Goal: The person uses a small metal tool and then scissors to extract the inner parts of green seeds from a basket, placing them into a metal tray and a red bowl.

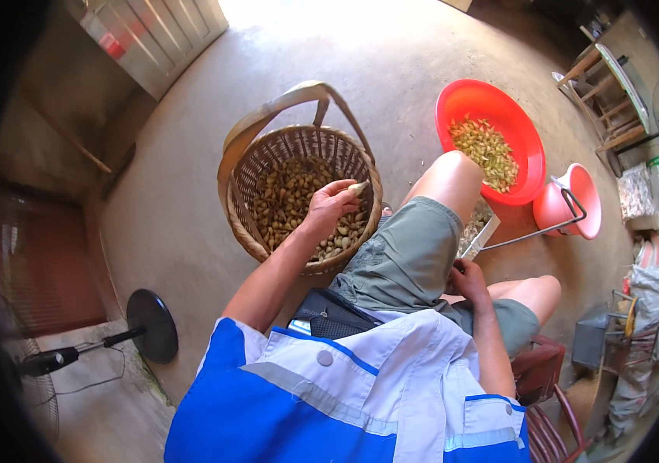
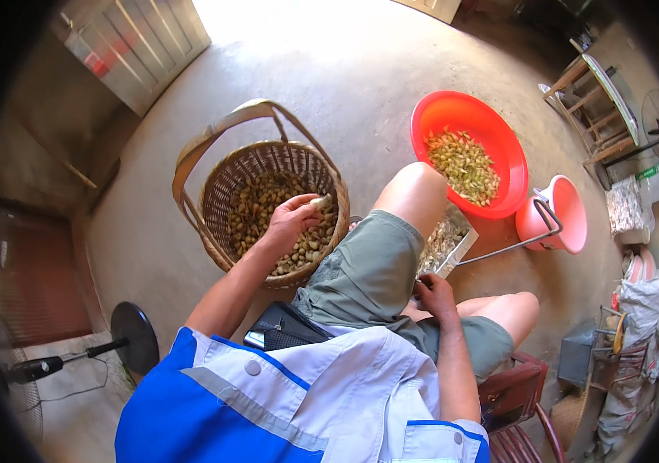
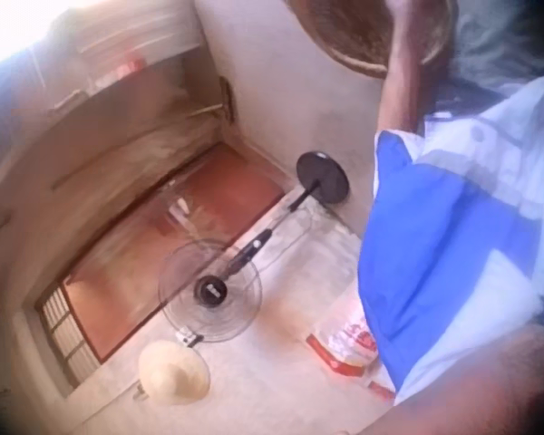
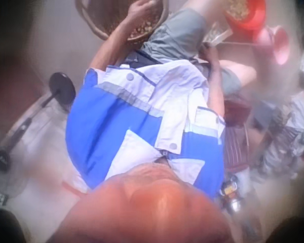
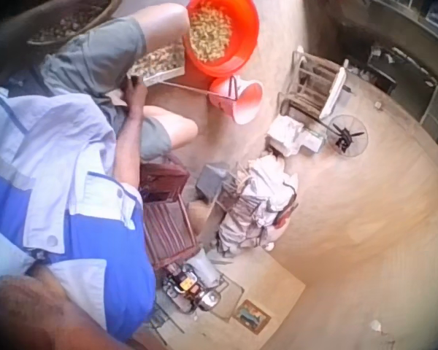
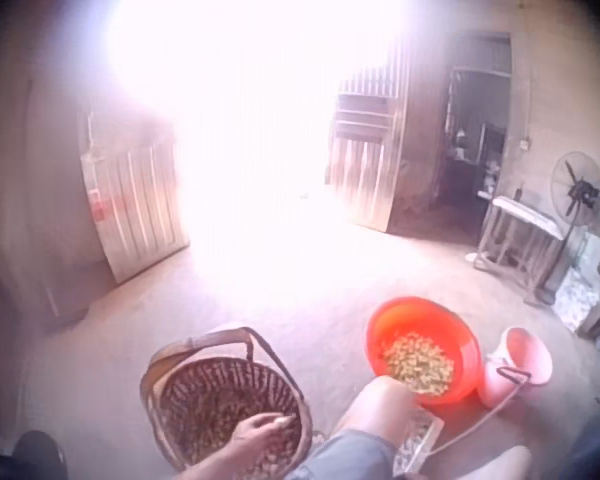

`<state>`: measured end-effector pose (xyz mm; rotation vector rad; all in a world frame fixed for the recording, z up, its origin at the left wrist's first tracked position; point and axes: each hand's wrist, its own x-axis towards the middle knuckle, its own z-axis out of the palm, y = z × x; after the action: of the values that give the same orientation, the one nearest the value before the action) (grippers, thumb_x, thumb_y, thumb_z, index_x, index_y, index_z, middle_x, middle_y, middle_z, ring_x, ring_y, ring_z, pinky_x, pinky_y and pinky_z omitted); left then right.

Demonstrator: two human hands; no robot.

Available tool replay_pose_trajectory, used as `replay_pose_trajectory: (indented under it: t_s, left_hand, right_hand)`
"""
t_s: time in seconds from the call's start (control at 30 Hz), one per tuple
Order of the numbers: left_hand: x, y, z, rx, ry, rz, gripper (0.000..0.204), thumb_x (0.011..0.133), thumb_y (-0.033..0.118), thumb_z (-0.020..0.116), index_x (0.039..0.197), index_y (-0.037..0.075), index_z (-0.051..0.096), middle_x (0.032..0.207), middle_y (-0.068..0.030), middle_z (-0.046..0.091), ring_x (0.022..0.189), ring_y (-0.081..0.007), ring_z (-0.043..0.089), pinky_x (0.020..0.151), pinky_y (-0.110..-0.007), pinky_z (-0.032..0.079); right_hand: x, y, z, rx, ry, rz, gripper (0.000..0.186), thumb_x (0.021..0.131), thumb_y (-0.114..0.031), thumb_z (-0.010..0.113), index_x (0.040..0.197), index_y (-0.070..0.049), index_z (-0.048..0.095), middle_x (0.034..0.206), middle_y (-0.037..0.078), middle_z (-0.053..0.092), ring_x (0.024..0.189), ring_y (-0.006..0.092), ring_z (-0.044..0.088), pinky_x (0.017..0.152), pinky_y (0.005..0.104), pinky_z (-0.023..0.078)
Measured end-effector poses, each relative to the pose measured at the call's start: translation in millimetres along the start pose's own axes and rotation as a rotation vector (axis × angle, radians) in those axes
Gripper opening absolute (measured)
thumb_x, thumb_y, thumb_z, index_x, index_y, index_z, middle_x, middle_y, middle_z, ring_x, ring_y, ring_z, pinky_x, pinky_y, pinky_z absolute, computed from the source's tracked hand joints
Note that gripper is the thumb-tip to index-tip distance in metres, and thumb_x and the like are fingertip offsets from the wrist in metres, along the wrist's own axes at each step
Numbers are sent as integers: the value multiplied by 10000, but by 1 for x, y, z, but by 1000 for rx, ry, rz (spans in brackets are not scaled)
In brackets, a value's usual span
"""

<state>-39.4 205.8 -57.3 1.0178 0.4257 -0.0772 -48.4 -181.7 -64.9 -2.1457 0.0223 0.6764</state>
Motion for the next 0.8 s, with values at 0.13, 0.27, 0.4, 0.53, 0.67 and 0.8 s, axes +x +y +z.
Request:
replay_pose_trajectory:
  t_s: [0.13,0.27,0.4,0.53,0.67,0.8]
  left_hand:
    - [-34,53,71,-187,-116,94,216,900,50,585,1111,7,576,989,-102,646,871,-181,644,790,-305,552]
    - [-52,66,143,-241,-352,10,169,887,16,587,1056,16,579,1003,-119,637,906,-216,652,804,-328,556]
    - [-51,26,190,-142,-551,-160,223,907,56,583,1122,10,552,1034,-118,618,944,-227,644,823,-318,545]
    - [-48,-11,213,-98,-569,-279,268,916,51,566,1175,-4,525,1072,-121,600,946,-232,643,831,-324,546]
    - [-45,-35,217,61,-565,-181,283,897,96,618,1148,-18,552,1006,-95,632,903,-174,640,805,-294,539]
    - [-49,-44,219,234,-570,-64,254,894,101,629,1109,-28,583,983,-88,645,876,-136,628,777,-284,536]
  right_hand:
    - [-7,-34,-12,184,210,-166,238,874,-122,609,1049,37,594,833,87,658,694,142,625,623,257,503]
    - [-35,-89,-23,726,262,-258,197,912,-110,574,1058,21,592,865,62,645,680,89,572,630,221,479]
    - [-50,-120,-32,1012,223,-356,201,940,-120,529,1110,-24,577,1013,65,629,884,111,600,762,245,502]
    - [-40,-109,-33,1053,224,-352,211,936,-146,535,1114,-39,571,1018,39,615,896,113,593,769,275,497]
    - [-42,-91,-32,1101,233,-296,195,930,-157,554,1097,-60,581,997,26,618,867,101,588,732,266,486]
    - [-41,-82,-29,1163,265,-238,181,901,-138,607,1063,-57,598,930,21,624,776,85,595,671,219,493]
